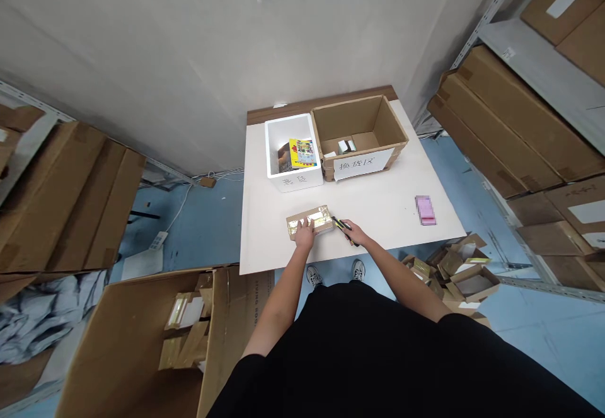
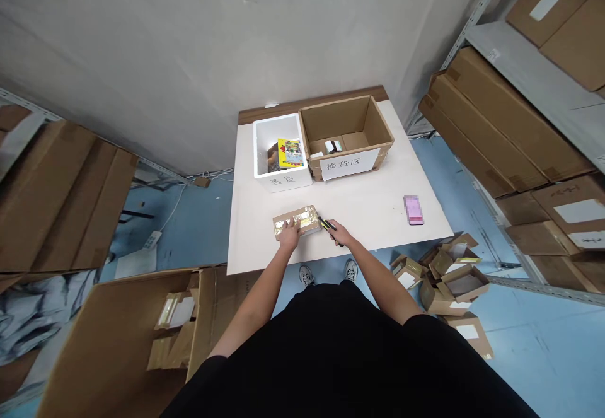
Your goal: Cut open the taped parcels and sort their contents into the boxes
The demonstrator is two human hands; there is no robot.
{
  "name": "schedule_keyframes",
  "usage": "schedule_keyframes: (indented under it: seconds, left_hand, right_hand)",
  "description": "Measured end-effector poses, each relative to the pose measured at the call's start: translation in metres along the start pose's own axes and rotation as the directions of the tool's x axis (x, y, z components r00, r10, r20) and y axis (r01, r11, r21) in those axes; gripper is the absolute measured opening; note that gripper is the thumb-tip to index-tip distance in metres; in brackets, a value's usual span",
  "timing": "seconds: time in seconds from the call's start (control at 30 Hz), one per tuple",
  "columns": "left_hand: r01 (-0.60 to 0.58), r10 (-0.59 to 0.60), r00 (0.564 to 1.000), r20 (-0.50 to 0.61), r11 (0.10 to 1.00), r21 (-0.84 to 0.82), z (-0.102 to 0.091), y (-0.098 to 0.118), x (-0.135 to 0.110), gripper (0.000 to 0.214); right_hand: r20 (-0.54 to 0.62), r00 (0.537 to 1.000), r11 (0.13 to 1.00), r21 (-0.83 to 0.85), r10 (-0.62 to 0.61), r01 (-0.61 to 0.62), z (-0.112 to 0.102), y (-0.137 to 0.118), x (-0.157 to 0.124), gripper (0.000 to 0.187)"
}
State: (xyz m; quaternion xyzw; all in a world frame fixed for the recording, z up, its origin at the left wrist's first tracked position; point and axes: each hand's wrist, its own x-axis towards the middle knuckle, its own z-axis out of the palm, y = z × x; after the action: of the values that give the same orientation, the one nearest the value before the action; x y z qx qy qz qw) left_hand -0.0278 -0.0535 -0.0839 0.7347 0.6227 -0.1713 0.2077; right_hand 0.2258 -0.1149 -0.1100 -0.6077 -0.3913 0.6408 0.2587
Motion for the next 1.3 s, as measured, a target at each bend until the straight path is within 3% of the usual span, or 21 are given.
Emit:
schedule_keyframes:
  seconds: [0.1,0.2,0.3,0.37,0.53,0.73,0.8,0.87,0.97,1.03,1.1,1.2,1.3]
  left_hand:
    - [0.0,0.0,1.0,-0.009,1.0,0.012,-0.001,0.0,-0.001,0.061]
    - [0.003,-0.003,1.0,-0.004,1.0,0.024,-0.003,-0.001,0.0,0.061]
    - [0.006,-0.006,1.0,-0.005,0.999,0.038,-0.005,-0.002,0.0,0.06]
    - [0.011,-0.011,1.0,-0.004,0.999,0.046,-0.006,-0.002,0.0,0.059]
    - [0.024,-0.024,1.0,0.006,0.998,0.054,-0.006,-0.002,0.0,0.06]
    - [0.028,-0.028,1.0,0.001,0.999,0.032,-0.007,-0.002,-0.001,0.061]
    - [0.027,-0.027,1.0,-0.001,0.999,0.021,-0.007,-0.001,-0.001,0.06]
    - [0.022,-0.022,1.0,-0.006,1.0,0.018,-0.007,0.001,-0.002,0.06]
    - [0.008,-0.007,1.0,-0.03,1.0,0.023,-0.006,0.003,-0.003,0.06]
    - [-0.022,0.023,0.998,-0.053,1.0,0.009,-0.008,0.0,-0.003,0.061]
    - [-0.053,0.051,0.995,-0.086,0.998,-0.028,-0.013,-0.008,-0.001,0.06]
    - [-0.025,0.015,0.99,-0.142,0.998,-0.065,-0.021,-0.03,0.004,0.058]
    - [0.017,-0.026,0.991,-0.134,0.997,-0.069,-0.026,-0.051,0.004,0.061]
  right_hand:
    - [0.004,1.0,1.0,-0.011,0.016,-0.015,0.0,0.012,-0.012,0.053]
    - [-0.157,0.987,1.0,0.019,0.028,-0.025,-0.009,0.025,-0.016,0.042]
    - [-0.431,0.897,0.995,0.045,0.096,-0.085,-0.029,0.038,-0.009,0.027]
    - [-0.532,0.836,0.988,0.008,0.137,-0.156,-0.047,0.047,-0.002,0.019]
    - [-0.591,0.799,0.95,-0.174,0.109,-0.259,-0.09,0.057,0.016,0.008]
    - [-0.687,0.715,0.911,-0.201,0.13,-0.359,-0.12,0.051,0.02,0.027]
    - [-0.692,0.715,0.921,-0.207,0.101,-0.33,-0.11,0.046,0.018,0.039]
    - [-0.651,0.757,0.942,-0.22,0.051,-0.253,-0.08,0.035,0.02,0.047]
    - [-0.502,0.864,0.957,-0.235,0.032,-0.172,-0.007,0.013,0.03,0.052]
    - [-0.303,0.946,0.981,-0.113,0.117,-0.158,0.045,-0.003,0.039,0.074]
    - [-0.248,0.949,0.978,-0.029,0.193,-0.206,0.085,-0.016,0.048,0.087]
    - [-0.311,0.92,0.969,0.011,0.24,-0.249,0.11,-0.028,0.058,0.088]
    - [-0.323,0.931,0.979,-0.05,0.17,-0.196,0.104,-0.035,0.07,0.085]
